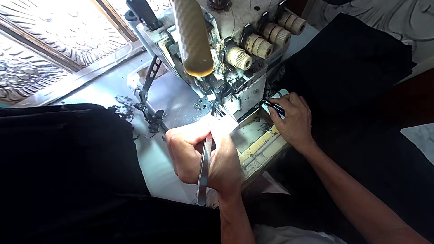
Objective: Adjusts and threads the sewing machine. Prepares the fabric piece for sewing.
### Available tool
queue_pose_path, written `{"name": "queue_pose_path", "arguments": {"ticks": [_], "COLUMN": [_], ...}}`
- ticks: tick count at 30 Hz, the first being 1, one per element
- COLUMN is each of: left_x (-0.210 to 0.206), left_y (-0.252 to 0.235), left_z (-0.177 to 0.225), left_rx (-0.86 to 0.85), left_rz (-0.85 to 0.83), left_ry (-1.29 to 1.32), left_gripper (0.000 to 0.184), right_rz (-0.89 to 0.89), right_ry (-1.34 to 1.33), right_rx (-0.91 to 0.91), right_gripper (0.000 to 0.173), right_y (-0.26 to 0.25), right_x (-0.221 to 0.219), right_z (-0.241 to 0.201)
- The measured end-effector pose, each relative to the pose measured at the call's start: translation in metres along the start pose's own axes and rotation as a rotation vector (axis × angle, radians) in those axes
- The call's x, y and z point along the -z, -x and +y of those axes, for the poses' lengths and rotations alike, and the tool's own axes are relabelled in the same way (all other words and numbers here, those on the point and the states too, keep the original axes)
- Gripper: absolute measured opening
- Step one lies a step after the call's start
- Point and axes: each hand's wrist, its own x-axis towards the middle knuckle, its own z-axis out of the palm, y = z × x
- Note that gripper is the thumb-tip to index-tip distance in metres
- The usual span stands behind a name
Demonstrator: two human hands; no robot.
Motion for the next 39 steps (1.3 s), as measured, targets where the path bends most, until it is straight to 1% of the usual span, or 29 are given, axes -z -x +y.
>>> {"name": "queue_pose_path", "arguments": {"ticks": [9, 22, 26, 29, 32, 39], "left_x": [0.001, -0.002, 0.0, -0.002, -0.002, 0.0], "left_y": [0.001, 0.001, 0.003, 0.004, 0.008, 0.011], "left_z": [-0.002, -0.002, -0.003, -0.005, -0.008, -0.014], "left_rx": [-0.018, -0.037, -0.041, -0.076, -0.107, -0.208], "left_rz": [-0.011, 0.004, -0.027, -0.01, -0.013, -0.022], "left_ry": [-0.055, -0.031, -0.018, 0.009, -0.028, -0.014], "left_gripper": [0.012, 0.012, 0.011, 0.011, 0.011, 0.016], "right_rz": [-0.005, 0.001, -0.001, 0.005, 0.003, -0.002], "right_ry": [0.005, 0.019, 0.013, 0.015, 0.013, 0.015], "right_rx": [-0.006, 0.004, -0.004, -0.003, 0.002, 0.0], "right_gripper": [0.028, 0.028, 0.029, 0.028, 0.029, 0.028], "right_y": [0.0, 0.0, 0.0, -0.001, 0.0, -0.001], "right_x": [0.0, 0.0, 0.0, -0.001, 0.0, 0.0], "right_z": [0.0, 0.0, 0.0, 0.0, 0.001, 0.001]}}
